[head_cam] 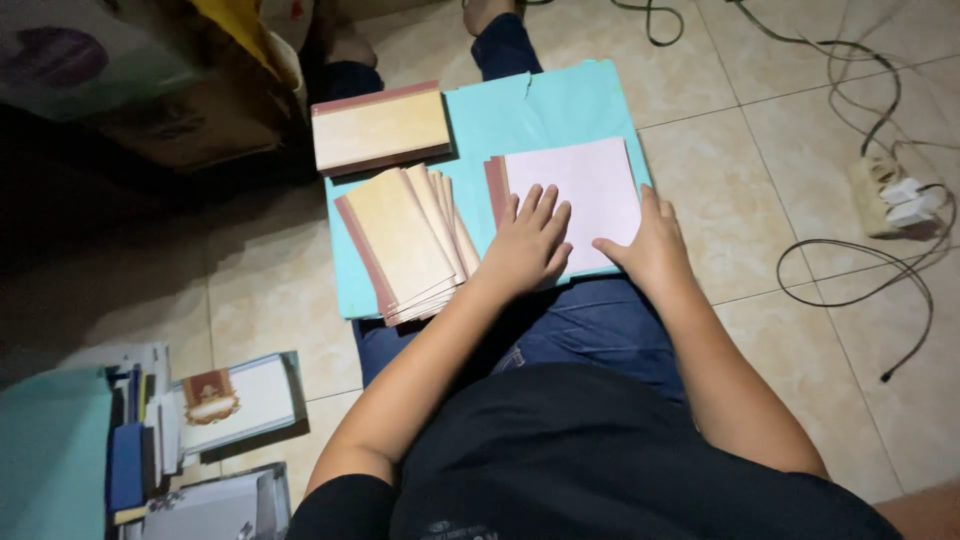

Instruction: Folding individual sheets of paper and organizing them into a neat stack on a board.

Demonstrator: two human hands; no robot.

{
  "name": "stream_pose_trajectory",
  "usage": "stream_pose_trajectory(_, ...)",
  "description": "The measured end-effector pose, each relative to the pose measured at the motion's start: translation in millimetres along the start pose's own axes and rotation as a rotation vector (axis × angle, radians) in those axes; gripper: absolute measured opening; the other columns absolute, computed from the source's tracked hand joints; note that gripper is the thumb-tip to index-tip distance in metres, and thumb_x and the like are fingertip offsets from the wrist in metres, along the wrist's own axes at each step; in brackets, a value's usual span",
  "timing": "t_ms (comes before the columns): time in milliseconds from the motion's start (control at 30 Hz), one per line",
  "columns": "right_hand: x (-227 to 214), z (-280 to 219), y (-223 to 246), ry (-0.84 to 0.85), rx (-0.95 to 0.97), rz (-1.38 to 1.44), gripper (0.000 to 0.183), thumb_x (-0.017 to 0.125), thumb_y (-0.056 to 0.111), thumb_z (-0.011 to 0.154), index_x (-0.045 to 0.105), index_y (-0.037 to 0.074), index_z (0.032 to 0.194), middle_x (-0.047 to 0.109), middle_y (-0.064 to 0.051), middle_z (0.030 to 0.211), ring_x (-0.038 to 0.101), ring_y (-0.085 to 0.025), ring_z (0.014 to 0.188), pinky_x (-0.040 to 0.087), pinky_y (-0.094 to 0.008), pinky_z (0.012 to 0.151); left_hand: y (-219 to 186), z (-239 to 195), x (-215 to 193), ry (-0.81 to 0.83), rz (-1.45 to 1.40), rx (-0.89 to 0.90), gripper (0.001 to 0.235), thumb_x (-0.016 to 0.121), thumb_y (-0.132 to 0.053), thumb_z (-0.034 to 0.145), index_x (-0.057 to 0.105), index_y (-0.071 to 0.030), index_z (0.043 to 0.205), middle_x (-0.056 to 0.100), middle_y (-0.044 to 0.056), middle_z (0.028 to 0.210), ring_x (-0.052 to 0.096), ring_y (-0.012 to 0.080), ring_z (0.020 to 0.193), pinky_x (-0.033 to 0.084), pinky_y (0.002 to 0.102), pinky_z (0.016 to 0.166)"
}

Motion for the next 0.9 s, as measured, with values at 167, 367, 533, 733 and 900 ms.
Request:
stream_pose_trajectory(167,-0.9,6.9,-3.7,-0.172,-0.191,0.108,0.074,0.075,0.005,0.085,0.042,-0.002,0.151,0.056,-0.033,0.124,0.059,-0.053,0.115,0.052,-0.057,0.096,-9.9,1.2,0.4,-0.021,-0.034,-0.019,0.067,0.042,-0.049,0.102,0.039,-0.008,0.155,0.036,0.024,0.161,0.033,0.0394,0.152,0.024,0.059,0.120)
stream_pose_trajectory(367,-14.4,-19.9,27.0,-0.437,-0.450,-0.038,0.033,0.066,0.005,0.097,0.066,0.004,0.130,0.066,-0.010,0.110,0.069,-0.030,0.104,0.057,-0.037,0.086,-6.6,-0.7,-13.1,-0.143,-0.032,0.000,0.063,0.051,-0.047,0.101,0.048,-0.008,0.150,0.049,0.023,0.151,0.044,0.0372,0.144,0.034,0.051,0.113)
stream_pose_trajectory(533,-23.3,-27.7,38.1,-0.461,-0.445,-0.297,0.050,0.068,0.010,0.094,0.061,0.003,0.143,0.064,-0.021,0.135,0.065,-0.038,0.117,0.054,-0.049,0.093,-6.4,0.4,-15.8,-0.121,-0.046,-0.012,0.064,0.048,-0.050,0.102,0.049,-0.008,0.150,0.048,0.022,0.153,0.042,0.0352,0.145,0.032,0.048,0.115)
stream_pose_trajectory(733,5.9,-27.7,56.1,0.219,-0.288,0.775,0.090,0.024,0.078,0.093,0.063,0.012,0.139,0.038,-0.014,0.163,0.041,-0.045,0.141,0.047,-0.063,0.098,21.9,6.8,5.4,-0.178,-0.329,-0.119,0.042,0.052,-0.021,0.098,0.062,-0.005,0.135,0.059,0.018,0.141,0.047,0.0287,0.141,0.031,0.044,0.118)
stream_pose_trajectory(900,46.4,-14.9,42.9,-0.056,-0.603,0.079,0.030,0.063,0.016,0.096,0.070,0.007,0.124,0.065,-0.012,0.138,0.056,-0.032,0.134,0.045,-0.047,0.112,55.3,-24.8,-40.4,-0.751,-1.286,-0.480,0.067,0.028,-0.002,0.093,0.014,0.006,0.158,0.023,0.041,0.156,0.028,0.0530,0.148,0.034,0.059,0.120)
Point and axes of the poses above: each hand's wrist, its own z-axis towards the middle knuckle, its own x-axis out of the palm, y = z × x, the point moved 8 cm from there along z, towards the middle knuckle
